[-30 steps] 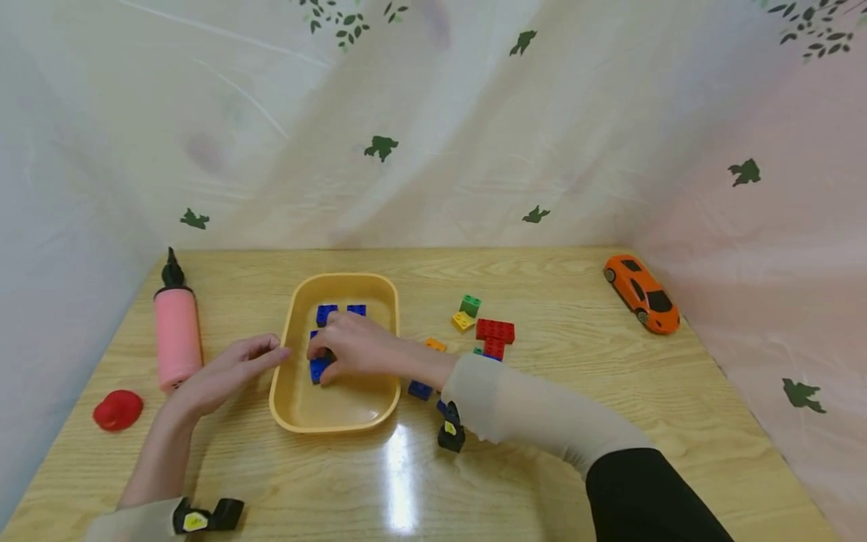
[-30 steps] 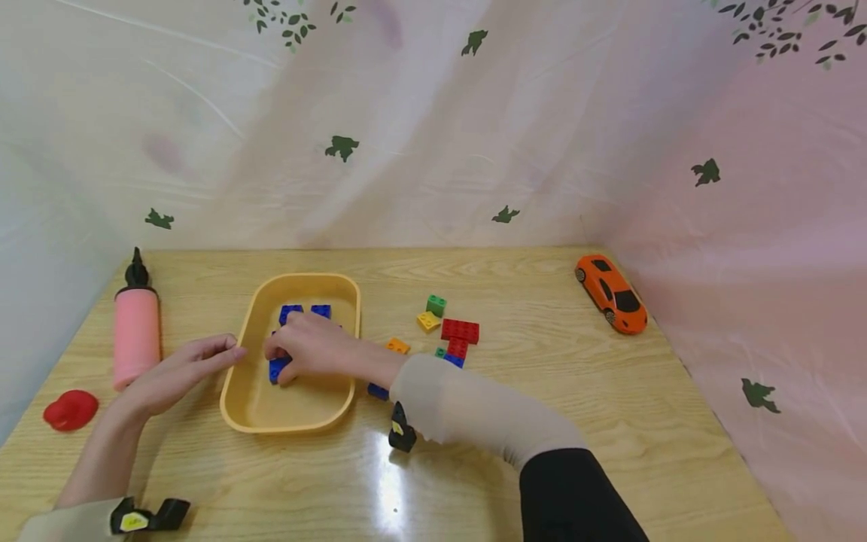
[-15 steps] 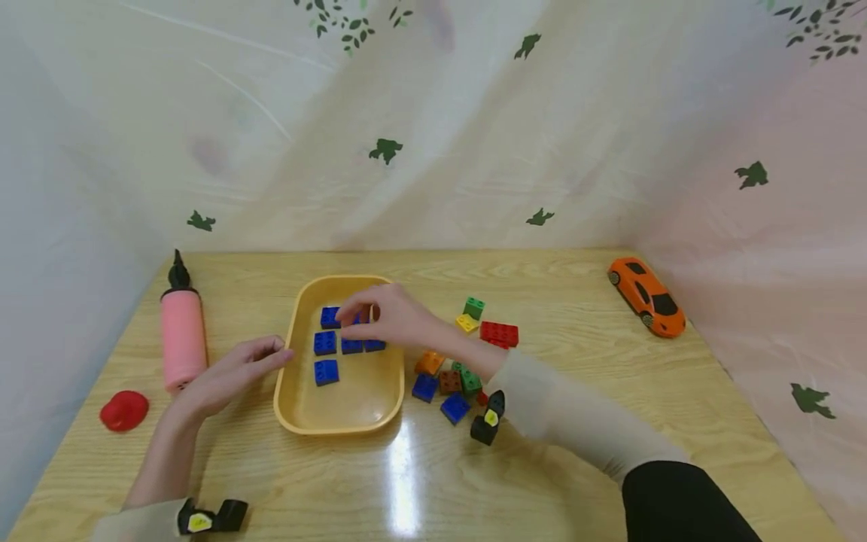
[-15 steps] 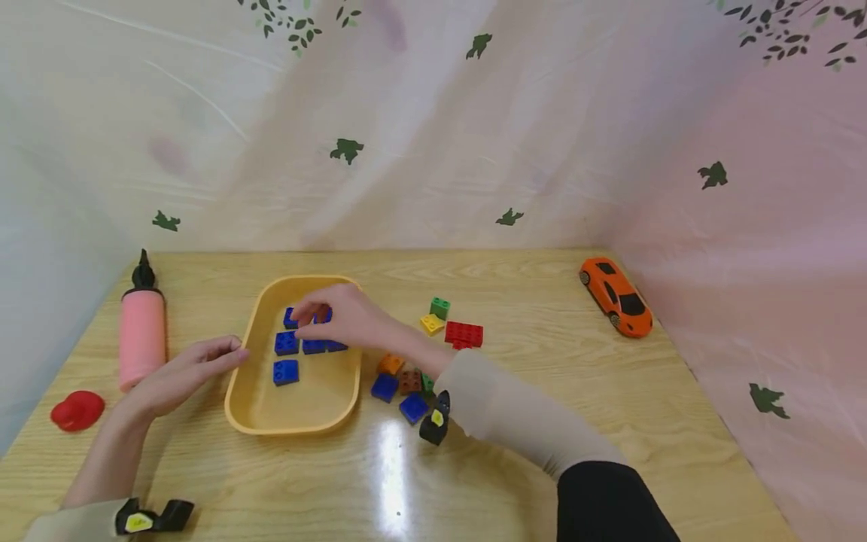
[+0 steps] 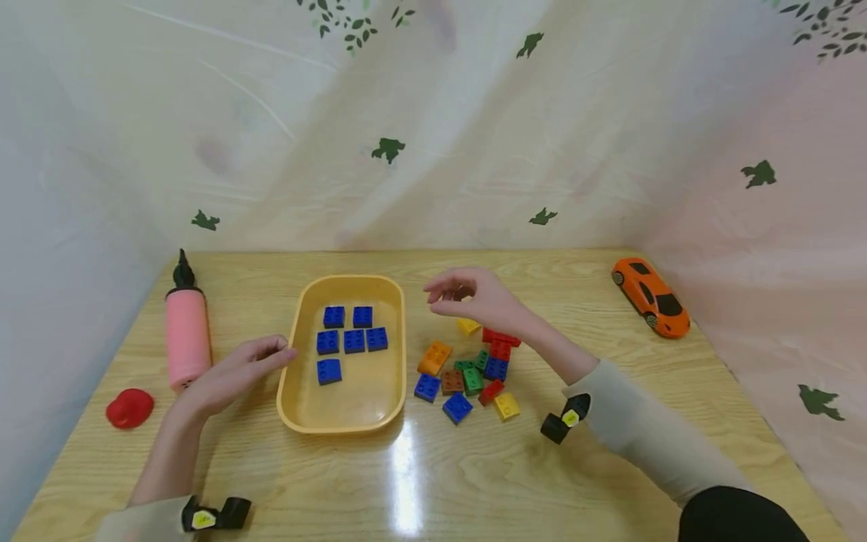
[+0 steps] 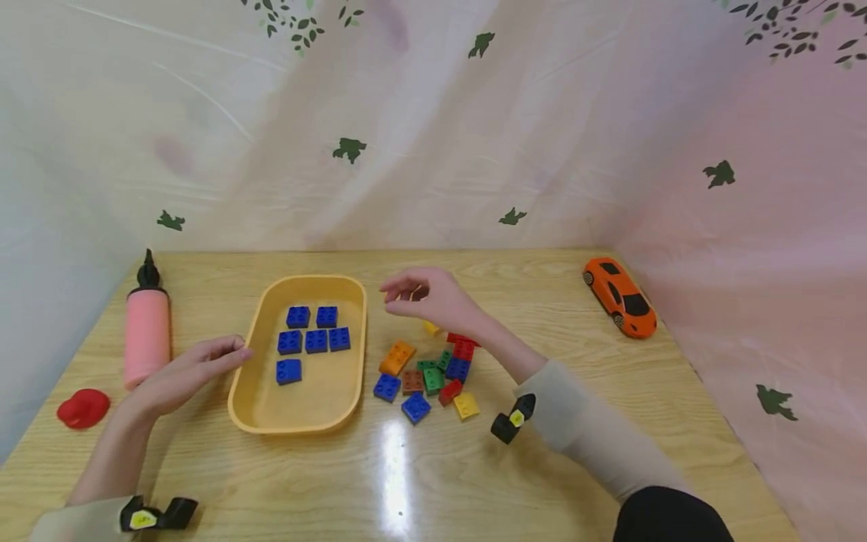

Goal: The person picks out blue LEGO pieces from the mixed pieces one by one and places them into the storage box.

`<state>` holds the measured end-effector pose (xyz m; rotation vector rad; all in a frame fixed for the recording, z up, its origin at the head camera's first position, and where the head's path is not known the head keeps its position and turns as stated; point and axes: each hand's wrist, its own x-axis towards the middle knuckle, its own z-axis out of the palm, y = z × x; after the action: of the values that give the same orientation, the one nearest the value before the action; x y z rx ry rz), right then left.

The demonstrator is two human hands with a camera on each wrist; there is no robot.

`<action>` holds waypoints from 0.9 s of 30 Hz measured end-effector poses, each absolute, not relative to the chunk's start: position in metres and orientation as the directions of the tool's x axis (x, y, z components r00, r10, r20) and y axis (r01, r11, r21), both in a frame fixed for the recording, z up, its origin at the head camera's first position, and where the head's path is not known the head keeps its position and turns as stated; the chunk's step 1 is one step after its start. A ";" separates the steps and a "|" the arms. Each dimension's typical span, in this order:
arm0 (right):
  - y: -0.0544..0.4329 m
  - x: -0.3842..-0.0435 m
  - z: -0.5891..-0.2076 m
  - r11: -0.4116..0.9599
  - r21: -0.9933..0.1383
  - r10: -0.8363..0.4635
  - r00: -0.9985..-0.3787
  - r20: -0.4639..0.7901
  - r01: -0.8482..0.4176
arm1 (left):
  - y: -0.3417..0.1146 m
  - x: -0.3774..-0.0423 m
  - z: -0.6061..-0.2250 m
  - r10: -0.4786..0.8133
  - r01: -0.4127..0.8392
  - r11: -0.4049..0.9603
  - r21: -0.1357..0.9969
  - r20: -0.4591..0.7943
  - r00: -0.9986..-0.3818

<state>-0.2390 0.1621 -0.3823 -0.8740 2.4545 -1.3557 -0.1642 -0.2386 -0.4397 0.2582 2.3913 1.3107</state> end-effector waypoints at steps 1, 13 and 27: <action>0.168 -0.238 -0.383 0.409 -0.821 -0.582 -0.806 0.102 -0.399 | -0.239 -0.164 -0.440 0.346 -0.028 0.543 0.840 -0.254 -0.903; 0.229 -0.219 -0.414 0.473 -0.796 -0.524 -0.847 0.092 -0.379 | -0.236 -0.164 -0.439 0.354 -0.020 0.530 0.848 -0.242 -0.903; 0.258 -0.188 -0.439 0.609 -0.718 -0.449 -0.893 0.039 -0.337 | -0.239 -0.163 -0.440 0.350 -0.021 0.519 0.854 -0.235 -0.907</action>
<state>-0.1882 0.2575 -0.4391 -0.6599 2.6856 -1.1526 -0.1629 -0.2391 -0.4396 0.2713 2.3850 1.3487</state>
